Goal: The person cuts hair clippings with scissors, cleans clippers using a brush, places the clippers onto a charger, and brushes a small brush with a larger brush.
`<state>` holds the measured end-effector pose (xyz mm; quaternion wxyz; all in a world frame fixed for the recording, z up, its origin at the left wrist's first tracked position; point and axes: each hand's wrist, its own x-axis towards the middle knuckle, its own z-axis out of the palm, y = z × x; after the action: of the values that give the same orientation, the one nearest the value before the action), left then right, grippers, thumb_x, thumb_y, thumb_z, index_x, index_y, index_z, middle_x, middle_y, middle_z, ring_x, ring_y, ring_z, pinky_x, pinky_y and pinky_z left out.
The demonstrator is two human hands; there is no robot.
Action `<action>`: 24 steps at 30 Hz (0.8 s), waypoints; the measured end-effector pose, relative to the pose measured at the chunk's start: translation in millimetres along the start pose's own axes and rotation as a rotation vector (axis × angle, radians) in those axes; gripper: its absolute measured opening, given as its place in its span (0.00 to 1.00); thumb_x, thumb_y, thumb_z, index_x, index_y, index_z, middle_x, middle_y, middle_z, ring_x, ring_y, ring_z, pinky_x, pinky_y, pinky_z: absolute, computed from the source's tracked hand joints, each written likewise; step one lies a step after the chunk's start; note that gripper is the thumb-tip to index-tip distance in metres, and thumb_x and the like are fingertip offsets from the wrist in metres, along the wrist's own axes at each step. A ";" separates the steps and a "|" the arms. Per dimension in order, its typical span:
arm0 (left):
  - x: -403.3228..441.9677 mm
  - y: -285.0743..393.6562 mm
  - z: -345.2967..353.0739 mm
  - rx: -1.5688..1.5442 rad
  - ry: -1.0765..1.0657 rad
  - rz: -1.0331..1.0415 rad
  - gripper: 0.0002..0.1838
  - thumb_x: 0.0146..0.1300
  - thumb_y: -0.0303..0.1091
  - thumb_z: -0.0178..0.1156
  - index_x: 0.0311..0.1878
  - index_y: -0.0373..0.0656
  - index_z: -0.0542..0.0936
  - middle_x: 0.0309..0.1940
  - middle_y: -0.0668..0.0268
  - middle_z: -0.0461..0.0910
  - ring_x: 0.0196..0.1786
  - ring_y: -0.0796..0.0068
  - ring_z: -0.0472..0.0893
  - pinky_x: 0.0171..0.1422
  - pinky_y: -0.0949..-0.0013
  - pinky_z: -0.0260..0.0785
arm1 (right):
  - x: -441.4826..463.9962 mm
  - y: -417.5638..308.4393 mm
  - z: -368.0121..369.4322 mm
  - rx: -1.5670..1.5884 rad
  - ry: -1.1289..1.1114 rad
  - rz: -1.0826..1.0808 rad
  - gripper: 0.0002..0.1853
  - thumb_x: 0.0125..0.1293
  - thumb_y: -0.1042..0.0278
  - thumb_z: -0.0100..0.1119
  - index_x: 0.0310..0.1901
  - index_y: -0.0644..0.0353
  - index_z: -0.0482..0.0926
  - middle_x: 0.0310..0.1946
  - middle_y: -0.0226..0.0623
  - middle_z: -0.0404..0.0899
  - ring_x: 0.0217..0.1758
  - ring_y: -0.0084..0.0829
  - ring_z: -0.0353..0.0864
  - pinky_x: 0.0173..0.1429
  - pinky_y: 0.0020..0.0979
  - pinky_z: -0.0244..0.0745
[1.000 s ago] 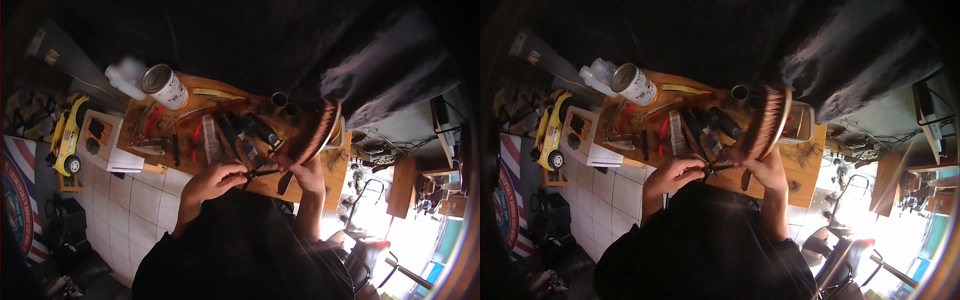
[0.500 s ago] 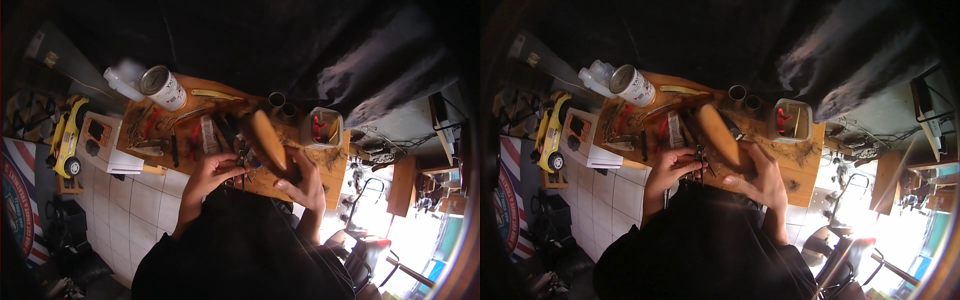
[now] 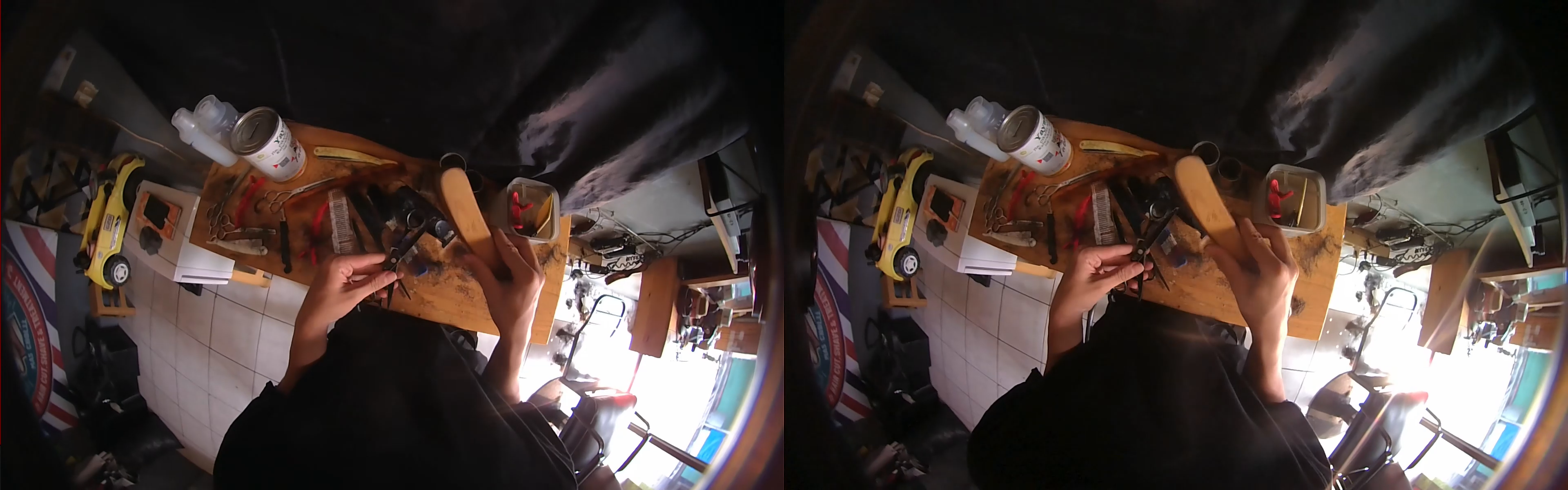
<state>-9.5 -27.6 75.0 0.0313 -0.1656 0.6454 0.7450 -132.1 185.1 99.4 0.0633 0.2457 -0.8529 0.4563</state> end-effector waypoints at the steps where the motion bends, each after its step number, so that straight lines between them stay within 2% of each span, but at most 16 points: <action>1: 0.3 -3.6 0.2 -0.040 0.025 0.024 0.11 0.66 0.24 0.61 0.51 0.30 0.80 0.40 0.60 0.85 0.42 0.76 0.85 0.40 0.78 0.77 | 0.0 -3.6 -3.9 0.031 -0.062 -0.011 0.27 0.45 0.63 0.80 0.49 0.63 0.83 0.40 0.40 0.81 0.37 0.38 0.86 0.39 0.35 0.81; 3: 0.7 -4.5 0.7 -0.057 0.039 0.030 0.14 0.65 0.24 0.62 0.53 0.31 0.80 0.40 0.61 0.85 0.41 0.79 0.84 0.41 0.78 0.78 | -3.1 -3.3 -7.0 0.173 -0.233 -0.031 0.27 0.45 0.63 0.80 0.49 0.62 0.84 0.38 0.39 0.81 0.37 0.37 0.86 0.40 0.34 0.80; 6: 0.7 -12.9 -5.7 0.013 0.016 0.059 0.16 0.65 0.24 0.63 0.54 0.30 0.79 0.41 0.61 0.85 0.41 0.79 0.84 0.42 0.77 0.79 | -4.1 -7.2 -3.1 0.173 -0.506 -0.061 0.26 0.45 0.61 0.80 0.48 0.59 0.85 0.37 0.37 0.81 0.36 0.36 0.85 0.39 0.33 0.79; 7: 0.1 -15.3 -7.7 0.051 0.001 0.071 0.16 0.65 0.23 0.63 0.55 0.30 0.79 0.42 0.60 0.85 0.42 0.78 0.84 0.42 0.77 0.79 | -8.3 0.3 3.7 0.183 -0.459 -0.052 0.25 0.46 0.59 0.79 0.48 0.55 0.85 0.38 0.36 0.81 0.35 0.35 0.85 0.37 0.33 0.77; 10: -2.0 -12.6 -2.6 -0.032 0.074 0.089 0.16 0.65 0.23 0.62 0.55 0.30 0.78 0.43 0.59 0.85 0.43 0.77 0.85 0.44 0.77 0.79 | -4.9 -2.6 7.6 0.105 -0.270 0.024 0.26 0.46 0.59 0.79 0.49 0.55 0.85 0.39 0.36 0.81 0.33 0.35 0.85 0.36 0.34 0.77; 13: -0.2 -12.5 -2.0 -0.028 0.044 0.136 0.18 0.66 0.21 0.60 0.57 0.26 0.74 0.45 0.54 0.83 0.43 0.71 0.85 0.50 0.71 0.80 | -0.6 -9.3 6.7 -0.034 -0.165 0.105 0.26 0.46 0.62 0.79 0.49 0.58 0.84 0.40 0.36 0.81 0.31 0.35 0.85 0.36 0.35 0.78; 16: 2.7 -18.2 -2.0 -0.114 0.066 0.132 0.21 0.67 0.20 0.58 0.62 0.27 0.70 0.48 0.54 0.82 0.48 0.68 0.84 0.53 0.69 0.80 | -0.8 -2.7 11.7 -0.020 0.016 0.032 0.26 0.46 0.63 0.79 0.49 0.61 0.84 0.40 0.38 0.81 0.29 0.35 0.85 0.36 0.35 0.79; 20: 4.7 -14.6 0.4 -0.163 0.052 0.145 0.23 0.67 0.19 0.55 0.65 0.30 0.68 0.53 0.54 0.80 0.55 0.67 0.81 0.59 0.67 0.76 | -2.3 -2.9 8.3 0.047 -0.041 -0.027 0.26 0.47 0.64 0.79 0.49 0.62 0.83 0.39 0.41 0.81 0.33 0.36 0.85 0.36 0.33 0.78; 24: 9.5 -24.0 -4.4 -0.210 0.035 0.129 0.25 0.66 0.16 0.54 0.67 0.32 0.67 0.57 0.55 0.78 0.59 0.68 0.78 0.65 0.67 0.71 | -6.5 -5.6 10.2 0.111 -0.298 -0.023 0.26 0.46 0.65 0.79 0.49 0.63 0.84 0.38 0.41 0.81 0.35 0.35 0.84 0.37 0.33 0.77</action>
<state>-11.3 -29.5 49.0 -0.0456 -0.1389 0.5735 0.8060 -122.6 176.6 95.5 -0.0723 0.3235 -0.8235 0.4604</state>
